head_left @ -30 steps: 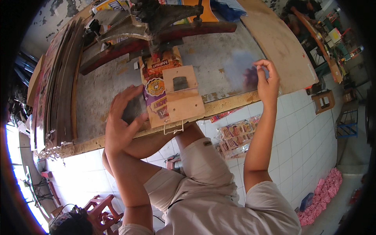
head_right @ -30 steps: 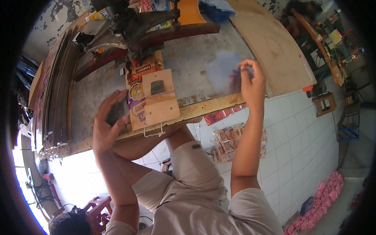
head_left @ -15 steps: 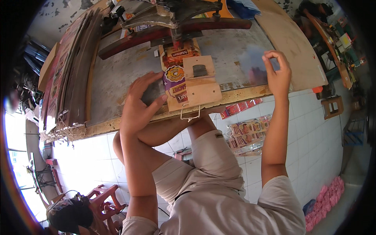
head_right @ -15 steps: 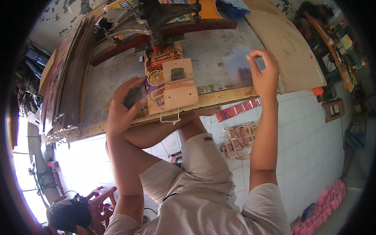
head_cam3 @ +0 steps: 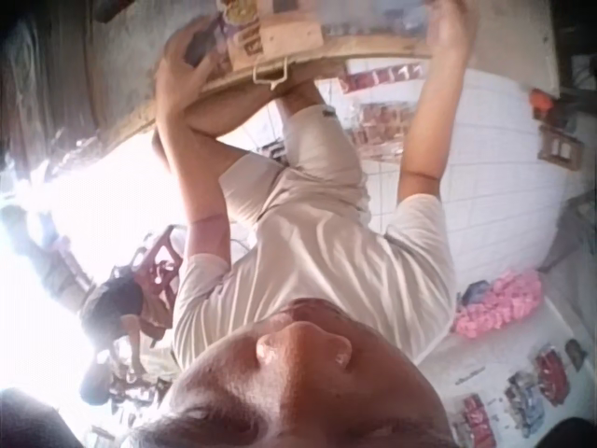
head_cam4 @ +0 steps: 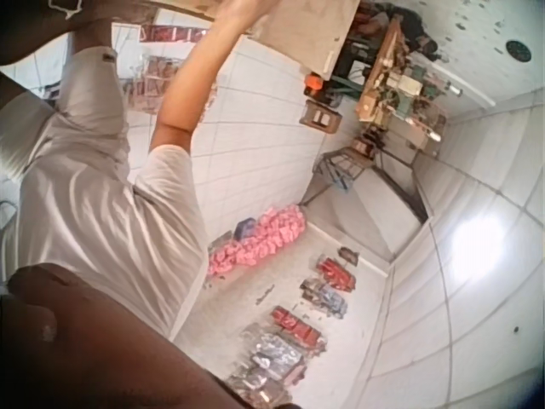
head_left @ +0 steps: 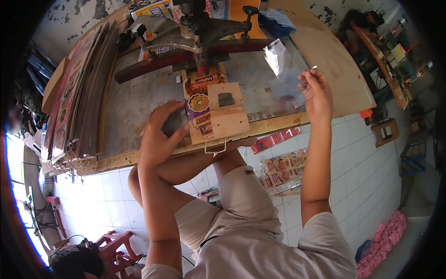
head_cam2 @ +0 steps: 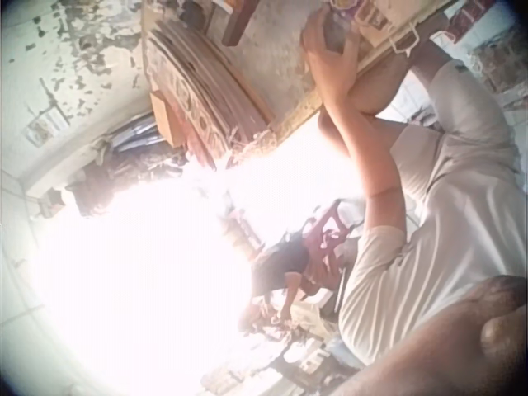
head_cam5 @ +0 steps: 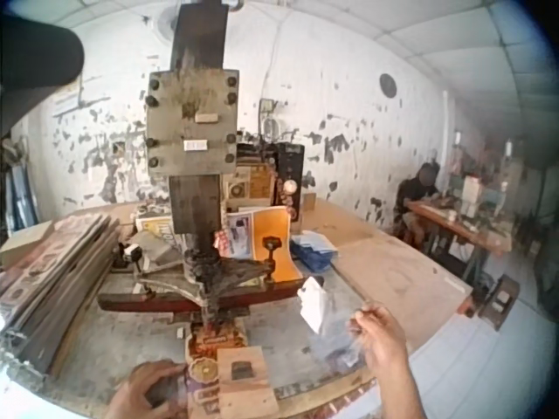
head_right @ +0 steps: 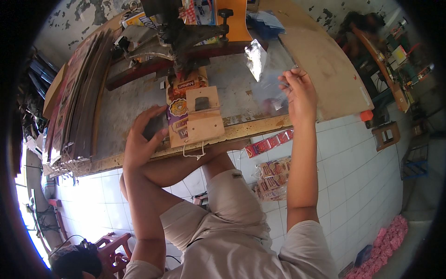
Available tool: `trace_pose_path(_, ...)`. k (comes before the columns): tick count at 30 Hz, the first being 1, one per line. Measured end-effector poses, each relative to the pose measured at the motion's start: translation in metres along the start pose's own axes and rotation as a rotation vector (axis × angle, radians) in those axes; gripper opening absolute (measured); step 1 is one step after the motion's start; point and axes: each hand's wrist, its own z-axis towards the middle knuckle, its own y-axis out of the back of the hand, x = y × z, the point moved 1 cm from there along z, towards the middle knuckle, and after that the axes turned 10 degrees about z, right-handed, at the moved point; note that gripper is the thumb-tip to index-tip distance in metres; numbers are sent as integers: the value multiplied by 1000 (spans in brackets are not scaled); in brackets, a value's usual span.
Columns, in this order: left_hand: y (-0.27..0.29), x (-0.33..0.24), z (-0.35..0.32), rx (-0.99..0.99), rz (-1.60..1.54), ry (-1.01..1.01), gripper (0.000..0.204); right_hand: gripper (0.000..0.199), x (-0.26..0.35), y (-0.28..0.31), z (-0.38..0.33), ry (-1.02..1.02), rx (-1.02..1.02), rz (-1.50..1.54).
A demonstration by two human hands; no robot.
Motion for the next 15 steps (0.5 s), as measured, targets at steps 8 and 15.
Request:
trace_pose_path(8,-1,4,-3,-10,-14,5,63,29,14,-44,-35,-134,232,-64)
trace_pose_path(15,2,1,-2,-55,-23,-56,63,27,22,-105,-37,-72,563,-33)
